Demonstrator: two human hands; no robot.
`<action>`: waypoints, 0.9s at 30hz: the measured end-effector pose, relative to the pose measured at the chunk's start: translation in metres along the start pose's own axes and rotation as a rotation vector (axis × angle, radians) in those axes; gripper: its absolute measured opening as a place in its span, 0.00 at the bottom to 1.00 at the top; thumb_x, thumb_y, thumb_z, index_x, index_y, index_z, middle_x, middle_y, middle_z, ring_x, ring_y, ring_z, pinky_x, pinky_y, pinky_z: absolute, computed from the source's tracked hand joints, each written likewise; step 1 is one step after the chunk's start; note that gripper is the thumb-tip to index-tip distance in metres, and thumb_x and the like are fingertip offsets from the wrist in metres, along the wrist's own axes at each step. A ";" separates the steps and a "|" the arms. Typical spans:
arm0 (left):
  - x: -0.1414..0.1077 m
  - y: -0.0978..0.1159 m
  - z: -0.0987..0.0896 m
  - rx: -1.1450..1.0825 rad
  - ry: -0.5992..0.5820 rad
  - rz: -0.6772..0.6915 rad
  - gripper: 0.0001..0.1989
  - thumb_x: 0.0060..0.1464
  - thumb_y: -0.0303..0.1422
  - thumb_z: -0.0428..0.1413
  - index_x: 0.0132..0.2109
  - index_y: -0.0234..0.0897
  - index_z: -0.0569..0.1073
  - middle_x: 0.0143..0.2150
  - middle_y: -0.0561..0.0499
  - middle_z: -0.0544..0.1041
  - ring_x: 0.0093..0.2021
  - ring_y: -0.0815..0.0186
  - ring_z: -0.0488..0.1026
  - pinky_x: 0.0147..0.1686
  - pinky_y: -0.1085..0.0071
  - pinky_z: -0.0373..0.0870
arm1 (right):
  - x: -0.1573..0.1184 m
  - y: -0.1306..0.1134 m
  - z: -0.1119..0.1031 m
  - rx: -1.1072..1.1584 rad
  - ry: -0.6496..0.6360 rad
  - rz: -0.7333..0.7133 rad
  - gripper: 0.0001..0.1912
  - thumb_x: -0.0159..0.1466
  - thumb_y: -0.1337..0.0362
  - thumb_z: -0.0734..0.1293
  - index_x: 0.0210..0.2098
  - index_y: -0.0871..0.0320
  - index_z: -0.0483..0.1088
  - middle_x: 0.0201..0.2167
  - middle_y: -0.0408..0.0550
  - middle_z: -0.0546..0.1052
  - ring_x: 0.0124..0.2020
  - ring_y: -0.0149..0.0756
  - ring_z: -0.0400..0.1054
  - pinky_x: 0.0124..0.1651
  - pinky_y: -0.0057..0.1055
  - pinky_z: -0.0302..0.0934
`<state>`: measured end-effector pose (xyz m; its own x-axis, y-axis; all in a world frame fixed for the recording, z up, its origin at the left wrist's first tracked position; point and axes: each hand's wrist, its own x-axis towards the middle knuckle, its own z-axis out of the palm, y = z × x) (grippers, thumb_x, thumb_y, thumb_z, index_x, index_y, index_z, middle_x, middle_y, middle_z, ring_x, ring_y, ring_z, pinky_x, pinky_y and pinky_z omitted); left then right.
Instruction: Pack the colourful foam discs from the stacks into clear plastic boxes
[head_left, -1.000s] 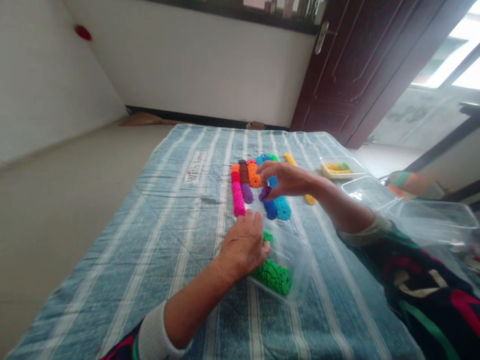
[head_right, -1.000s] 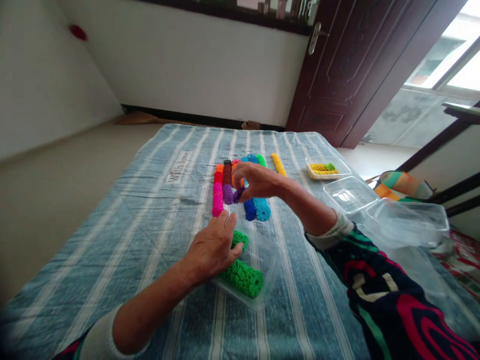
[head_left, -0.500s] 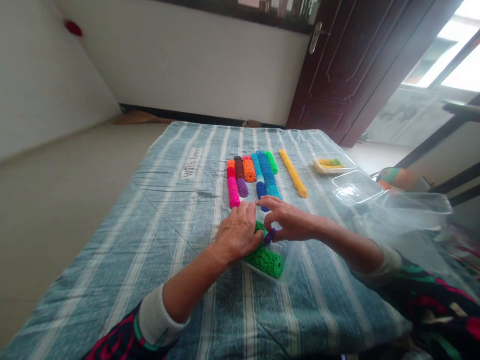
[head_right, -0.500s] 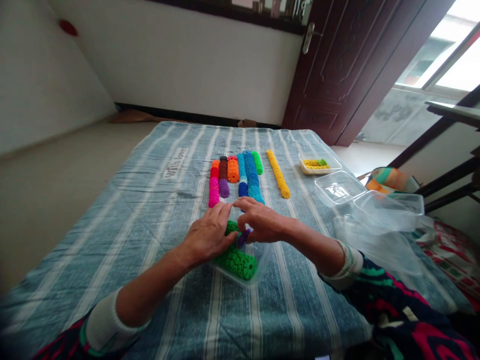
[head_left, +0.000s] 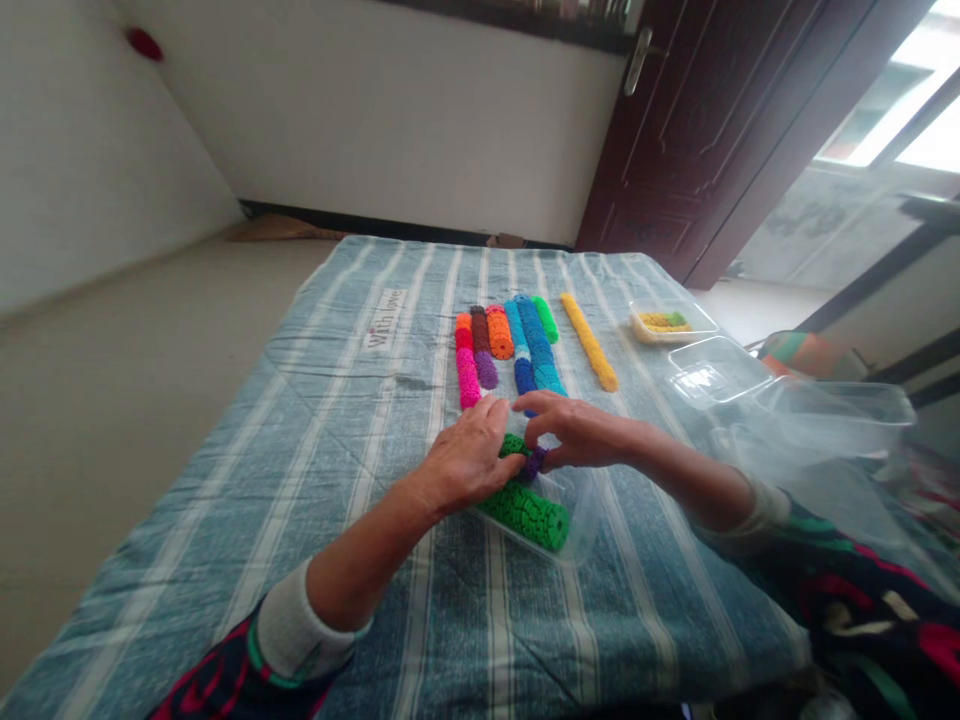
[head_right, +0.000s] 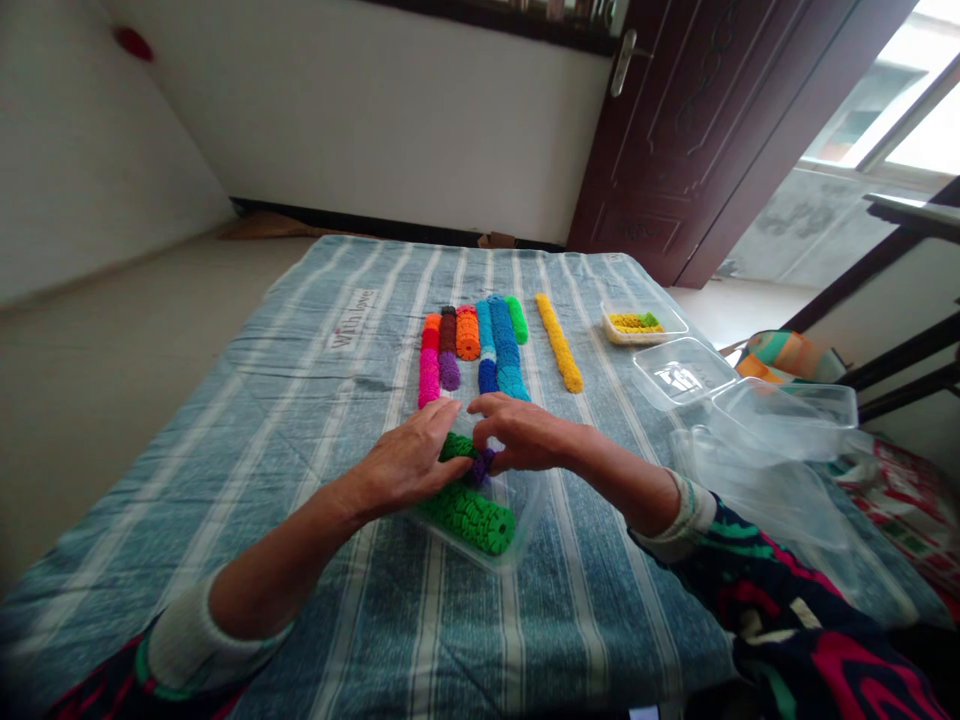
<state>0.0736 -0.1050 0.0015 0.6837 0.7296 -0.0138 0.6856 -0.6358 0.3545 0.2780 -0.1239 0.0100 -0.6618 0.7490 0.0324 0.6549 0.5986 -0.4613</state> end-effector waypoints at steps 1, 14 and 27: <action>0.000 -0.002 -0.001 -0.015 -0.007 0.010 0.26 0.54 0.39 0.54 0.57 0.35 0.61 0.57 0.41 0.67 0.60 0.53 0.64 0.56 0.59 0.64 | 0.000 0.000 -0.001 0.001 -0.008 0.009 0.07 0.55 0.68 0.74 0.34 0.56 0.76 0.57 0.51 0.67 0.59 0.44 0.61 0.57 0.41 0.60; 0.001 0.011 -0.003 -0.004 0.022 -0.032 0.28 0.53 0.47 0.58 0.53 0.34 0.64 0.53 0.41 0.69 0.55 0.51 0.67 0.52 0.58 0.67 | 0.000 -0.003 -0.001 -0.017 -0.011 0.001 0.06 0.59 0.69 0.71 0.37 0.56 0.74 0.51 0.50 0.70 0.54 0.40 0.64 0.53 0.36 0.61; -0.002 0.022 0.001 0.134 0.020 -0.108 0.26 0.52 0.41 0.56 0.54 0.30 0.65 0.56 0.37 0.68 0.58 0.50 0.65 0.56 0.57 0.64 | 0.000 0.002 -0.006 0.038 0.080 -0.108 0.13 0.58 0.69 0.72 0.43 0.58 0.72 0.49 0.52 0.72 0.49 0.39 0.69 0.49 0.36 0.65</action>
<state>0.0876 -0.1206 0.0082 0.6000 0.7996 -0.0258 0.7829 -0.5803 0.2241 0.2816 -0.1209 0.0142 -0.6956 0.7018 0.1536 0.5660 0.6670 -0.4844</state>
